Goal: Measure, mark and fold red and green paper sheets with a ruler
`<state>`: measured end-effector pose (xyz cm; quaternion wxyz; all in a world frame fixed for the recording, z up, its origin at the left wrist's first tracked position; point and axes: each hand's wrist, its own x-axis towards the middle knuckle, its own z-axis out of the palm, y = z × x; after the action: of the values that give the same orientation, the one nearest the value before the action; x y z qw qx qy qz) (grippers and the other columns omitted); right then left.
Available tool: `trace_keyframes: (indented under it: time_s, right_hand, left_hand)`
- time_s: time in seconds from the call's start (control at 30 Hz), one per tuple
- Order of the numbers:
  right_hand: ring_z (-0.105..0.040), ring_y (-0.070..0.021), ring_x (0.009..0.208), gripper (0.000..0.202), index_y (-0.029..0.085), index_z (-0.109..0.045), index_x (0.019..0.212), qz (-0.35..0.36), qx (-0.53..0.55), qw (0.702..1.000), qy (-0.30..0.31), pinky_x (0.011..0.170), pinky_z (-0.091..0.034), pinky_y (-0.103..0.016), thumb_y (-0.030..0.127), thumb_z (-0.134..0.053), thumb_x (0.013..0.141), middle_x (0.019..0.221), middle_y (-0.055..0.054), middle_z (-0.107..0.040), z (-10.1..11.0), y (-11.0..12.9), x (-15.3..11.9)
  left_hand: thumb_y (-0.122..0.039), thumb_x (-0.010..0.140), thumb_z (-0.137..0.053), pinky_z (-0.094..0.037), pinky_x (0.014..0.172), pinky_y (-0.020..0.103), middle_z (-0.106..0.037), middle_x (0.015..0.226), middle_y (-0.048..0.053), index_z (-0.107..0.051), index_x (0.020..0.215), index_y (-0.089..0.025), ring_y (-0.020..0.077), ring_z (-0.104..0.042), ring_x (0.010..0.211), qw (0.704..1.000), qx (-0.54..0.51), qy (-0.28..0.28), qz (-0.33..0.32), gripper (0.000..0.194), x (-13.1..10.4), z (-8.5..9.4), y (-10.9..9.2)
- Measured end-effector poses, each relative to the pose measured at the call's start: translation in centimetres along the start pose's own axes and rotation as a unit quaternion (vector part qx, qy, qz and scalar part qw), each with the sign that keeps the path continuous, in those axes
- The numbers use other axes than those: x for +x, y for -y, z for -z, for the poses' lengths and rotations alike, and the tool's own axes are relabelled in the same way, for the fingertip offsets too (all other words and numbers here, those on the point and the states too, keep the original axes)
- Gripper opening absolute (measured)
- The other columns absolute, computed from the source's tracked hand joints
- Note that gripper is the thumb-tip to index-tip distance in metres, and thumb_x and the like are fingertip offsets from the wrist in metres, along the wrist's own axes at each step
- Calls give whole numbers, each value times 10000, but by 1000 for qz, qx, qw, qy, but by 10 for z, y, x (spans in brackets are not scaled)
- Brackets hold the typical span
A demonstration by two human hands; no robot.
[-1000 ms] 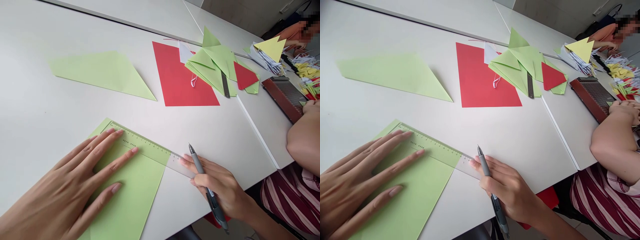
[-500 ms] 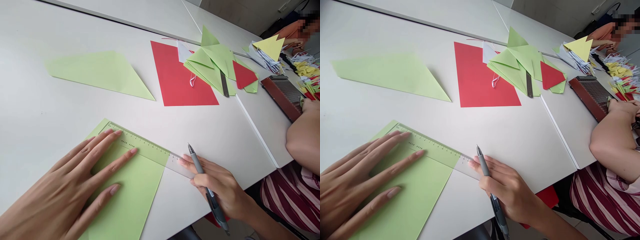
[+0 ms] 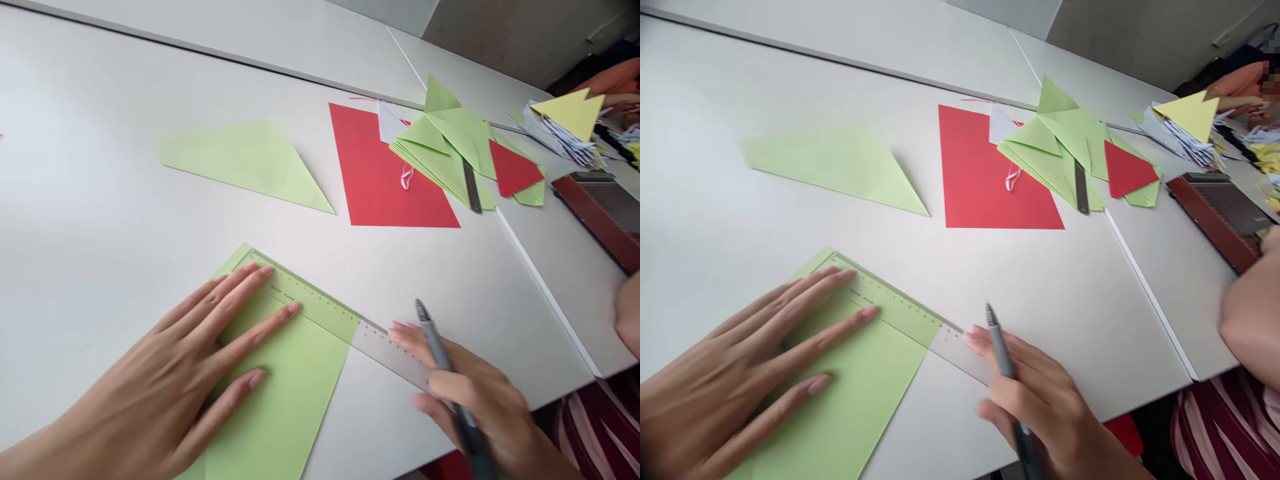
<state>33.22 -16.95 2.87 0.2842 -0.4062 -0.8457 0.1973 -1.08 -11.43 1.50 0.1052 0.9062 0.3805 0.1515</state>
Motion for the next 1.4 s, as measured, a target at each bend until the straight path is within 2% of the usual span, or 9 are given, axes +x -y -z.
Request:
trace_keyframes:
  time_s: [0.03, 0.13, 0.23, 0.37, 0.5, 0.67, 0.97, 1.17, 1.4]
  right_hand:
    - [-623, -292, 1238, 36, 234, -562, 1004, -1, 26, 999, -39, 1035, -557, -403, 231, -555, 969, 1320, -115, -665, 3, -1, 3]
    - [-747, -247, 970, 329, 277, -639, 1080, -10, 167, 976, -142, 958, -599, -371, 486, -392, 1021, 1012, -51, -781, 12, -7, 28]
    - [-745, -224, 805, 548, 270, -712, 1101, -89, 311, 938, -122, 837, -635, -363, 638, -322, 987, 853, -38, -757, 9, -13, 77]
    - [-733, -229, 934, 547, 211, -718, 1107, -189, 457, 869, -24, 738, -640, -331, 621, -374, 994, 974, -86, -750, -19, -18, 146]
    - [-626, -112, 563, 180, 195, -647, 921, -225, 465, 856, -6, 529, -561, -214, 358, -711, 880, 625, 44, -629, -55, -19, 186]
    - [-621, -105, 556, 175, 200, -559, 806, -184, 447, 875, 26, 511, -517, -202, 300, -662, 907, 608, 50, -621, -75, -14, 194]
    - [-509, -71, 495, 249, 201, -500, 704, -171, 415, 892, 53, 485, -463, -196, 213, -594, 935, 588, 60, -551, -75, -9, 191]
    - [-511, -74, 509, 243, 202, -496, 711, -170, 417, 891, 57, 498, -461, -199, 204, -589, 935, 593, 60, -542, -75, -10, 192]
    - [-526, -88, 516, 228, 209, -502, 731, -178, 409, 893, 63, 494, -460, -210, 241, -591, 938, 595, 55, -550, -75, -11, 191]
  left_hand:
    - [-362, 978, -384, -110, 1263, 397, -208, 1638, -52, -343, 1517, -341, 253, -230, 1505, 1000, 26, 3, -4, 541, 2, 2, -1]
    - [-328, 977, -388, -131, 1256, 390, -170, 1650, 16, -325, 1531, -281, 256, -229, 1505, 995, 91, 4, -35, 560, 4, 7, -4]
    - [-339, 964, -415, -212, 1235, 403, -210, 1639, 55, -325, 1533, -249, 276, -250, 1497, 991, 120, -8, -60, 583, 4, 10, -4]
    - [-349, 958, -427, -299, 1200, 413, -270, 1617, 79, -319, 1537, -232, 298, -256, 1492, 987, 143, -15, -64, 600, 3, 12, -5]
    - [-335, 952, -429, -364, 1160, 419, -303, 1600, 108, -308, 1541, -210, 312, -265, 1487, 985, 158, -17, -65, 614, 2, 13, -7]
    - [-337, 951, -418, -364, 1160, 407, -326, 1592, 88, -303, 1542, -216, 293, -268, 1487, 987, 151, -22, -52, 615, -3, 9, -7]
    - [-356, 962, -389, -312, 1198, 388, -336, 1590, -54, -303, 1530, -367, 272, -324, 1462, 999, 50, -14, 5, 575, -8, 4, -9]
    - [-430, 952, -567, -453, 1054, 518, -489, 1429, 114, -519, 1347, -218, 271, -524, 1255, 1000, 25, 9, 2, 451, -2, 2, -8]
    - [-411, 954, -577, -521, 964, 452, -560, 1314, 101, -569, 1257, -202, 223, -587, 1127, 1000, 8, 28, 0, 368, 3, 1, -4]
